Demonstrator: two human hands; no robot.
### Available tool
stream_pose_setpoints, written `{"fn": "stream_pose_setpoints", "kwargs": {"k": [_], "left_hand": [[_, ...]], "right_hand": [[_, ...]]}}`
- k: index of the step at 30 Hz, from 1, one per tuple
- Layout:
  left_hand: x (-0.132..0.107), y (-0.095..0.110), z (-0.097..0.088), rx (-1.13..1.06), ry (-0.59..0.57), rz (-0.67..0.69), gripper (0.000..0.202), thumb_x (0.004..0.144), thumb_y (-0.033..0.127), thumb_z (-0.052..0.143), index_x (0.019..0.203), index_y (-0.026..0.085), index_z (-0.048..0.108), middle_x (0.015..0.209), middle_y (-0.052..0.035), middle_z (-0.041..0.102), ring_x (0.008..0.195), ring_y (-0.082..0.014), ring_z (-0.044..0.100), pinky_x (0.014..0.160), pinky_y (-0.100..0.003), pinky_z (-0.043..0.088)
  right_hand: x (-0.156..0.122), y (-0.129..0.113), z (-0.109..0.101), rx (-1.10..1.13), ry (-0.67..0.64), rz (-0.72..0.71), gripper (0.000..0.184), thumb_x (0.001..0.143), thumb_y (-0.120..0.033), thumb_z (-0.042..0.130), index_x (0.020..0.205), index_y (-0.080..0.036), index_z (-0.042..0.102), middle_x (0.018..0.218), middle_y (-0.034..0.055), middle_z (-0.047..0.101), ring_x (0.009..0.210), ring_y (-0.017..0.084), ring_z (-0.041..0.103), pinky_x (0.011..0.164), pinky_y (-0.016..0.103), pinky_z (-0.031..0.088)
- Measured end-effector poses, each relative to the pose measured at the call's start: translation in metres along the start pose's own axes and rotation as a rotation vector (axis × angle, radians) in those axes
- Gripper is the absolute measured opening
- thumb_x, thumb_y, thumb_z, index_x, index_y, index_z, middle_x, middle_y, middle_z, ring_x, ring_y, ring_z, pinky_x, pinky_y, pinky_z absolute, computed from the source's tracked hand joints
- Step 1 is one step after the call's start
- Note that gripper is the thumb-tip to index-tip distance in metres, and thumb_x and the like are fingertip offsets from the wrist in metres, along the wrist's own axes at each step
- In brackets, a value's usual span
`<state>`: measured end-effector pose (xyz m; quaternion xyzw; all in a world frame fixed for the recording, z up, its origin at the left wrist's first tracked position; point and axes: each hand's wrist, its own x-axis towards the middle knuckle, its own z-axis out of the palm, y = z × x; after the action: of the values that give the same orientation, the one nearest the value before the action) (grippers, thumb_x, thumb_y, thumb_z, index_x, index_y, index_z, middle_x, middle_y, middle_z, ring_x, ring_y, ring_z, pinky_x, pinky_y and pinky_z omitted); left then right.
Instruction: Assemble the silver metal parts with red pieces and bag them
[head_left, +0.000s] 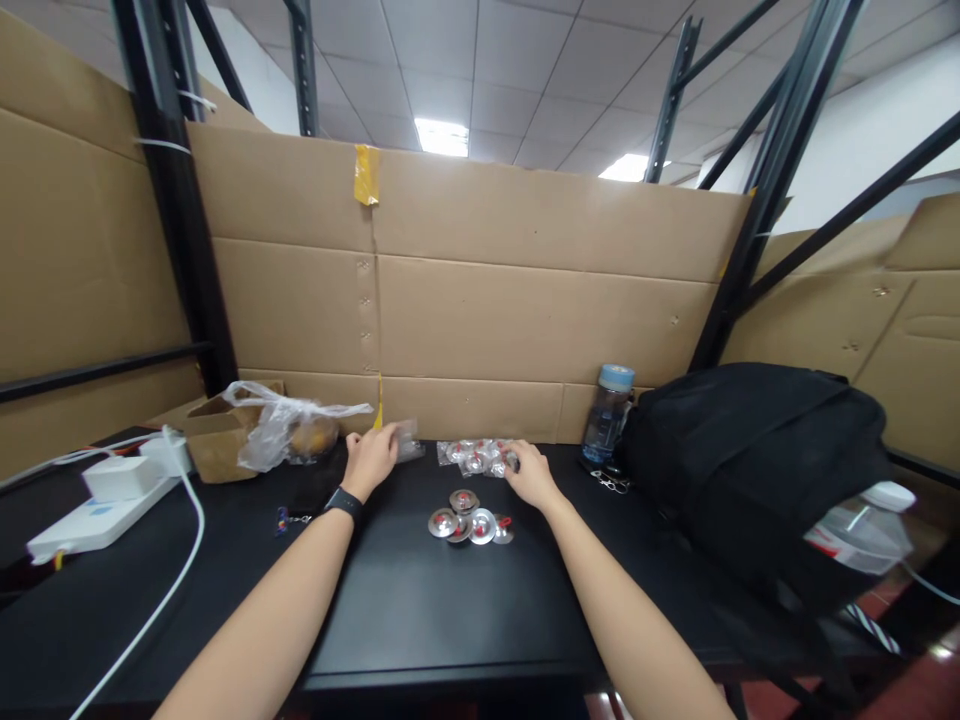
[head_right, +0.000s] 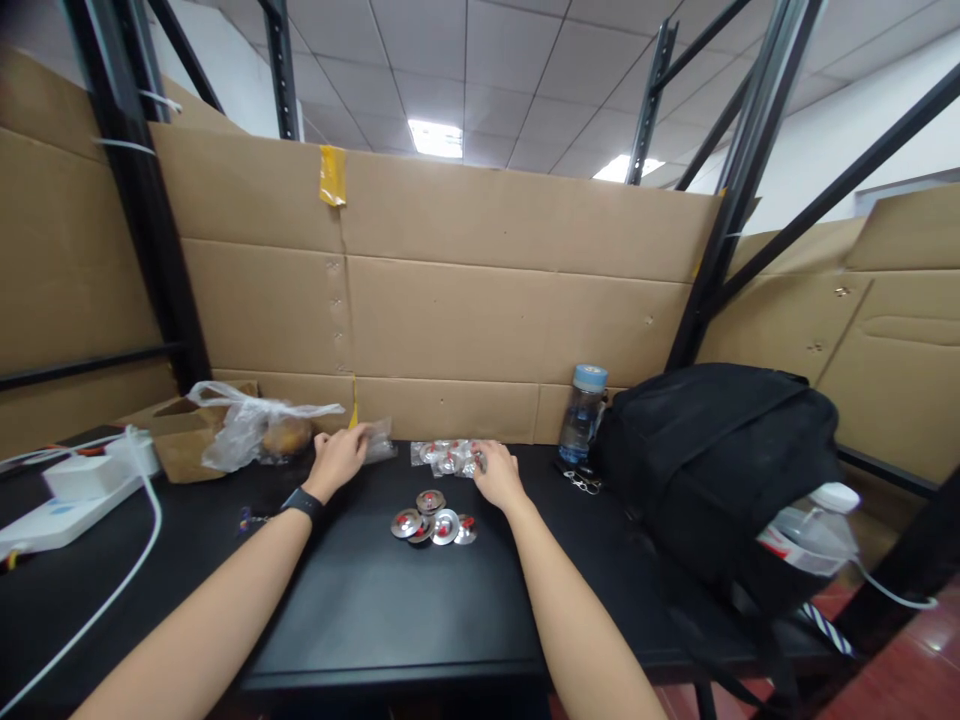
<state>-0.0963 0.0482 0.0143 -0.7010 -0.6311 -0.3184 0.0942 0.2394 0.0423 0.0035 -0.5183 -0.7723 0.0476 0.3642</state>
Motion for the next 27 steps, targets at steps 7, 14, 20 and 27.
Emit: {"fn": "stream_pose_setpoints", "kwargs": {"k": [7,14,20,27], "left_hand": [[-0.003,0.007,0.015,-0.036,-0.217,0.013,0.053,0.092,0.059,0.046,0.132,0.025,0.053,0.103,-0.0124,0.075,0.104,-0.0338,0.065,0.096,-0.049,0.031],[-0.007,0.015,0.010,-0.042,-0.039,0.106,0.040,0.095,0.044,0.047,0.127,0.023,0.056,0.128,-0.0133,0.063,0.120,-0.0314,0.054,0.098,-0.047,0.034],[-0.015,0.044,0.000,-0.265,0.037,0.258,0.027,0.097,0.038,0.047,0.114,0.023,0.062,0.116,-0.0082,0.064,0.112,-0.0262,0.057,0.100,-0.042,0.039],[-0.031,0.090,0.008,-0.891,-0.233,0.213,0.035,0.098,0.047,0.047,0.120,0.022,0.059,0.115,-0.0058,0.068,0.102,-0.0203,0.064,0.090,-0.032,0.049]], "right_hand": [[-0.005,0.005,0.005,-0.103,-0.224,-0.015,0.048,0.077,-0.020,0.068,0.125,-0.027,0.062,0.135,0.0111,0.059,0.126,0.032,0.047,0.097,0.047,0.031],[0.000,0.004,0.006,-0.088,-0.153,0.016,0.025,0.079,-0.018,0.064,0.102,-0.022,0.071,0.100,0.0069,0.073,0.097,0.025,0.062,0.086,0.038,0.038],[0.007,0.002,-0.001,0.315,-0.004,0.060,0.025,0.086,-0.032,0.058,0.094,-0.015,0.075,0.093,0.0099,0.076,0.083,0.024,0.068,0.079,0.033,0.048],[-0.001,-0.027,-0.010,0.611,-0.015,-0.023,0.028,0.076,-0.037,0.074,0.094,-0.016,0.078,0.091,0.0092,0.077,0.077,0.022,0.070,0.072,0.032,0.053]]}}
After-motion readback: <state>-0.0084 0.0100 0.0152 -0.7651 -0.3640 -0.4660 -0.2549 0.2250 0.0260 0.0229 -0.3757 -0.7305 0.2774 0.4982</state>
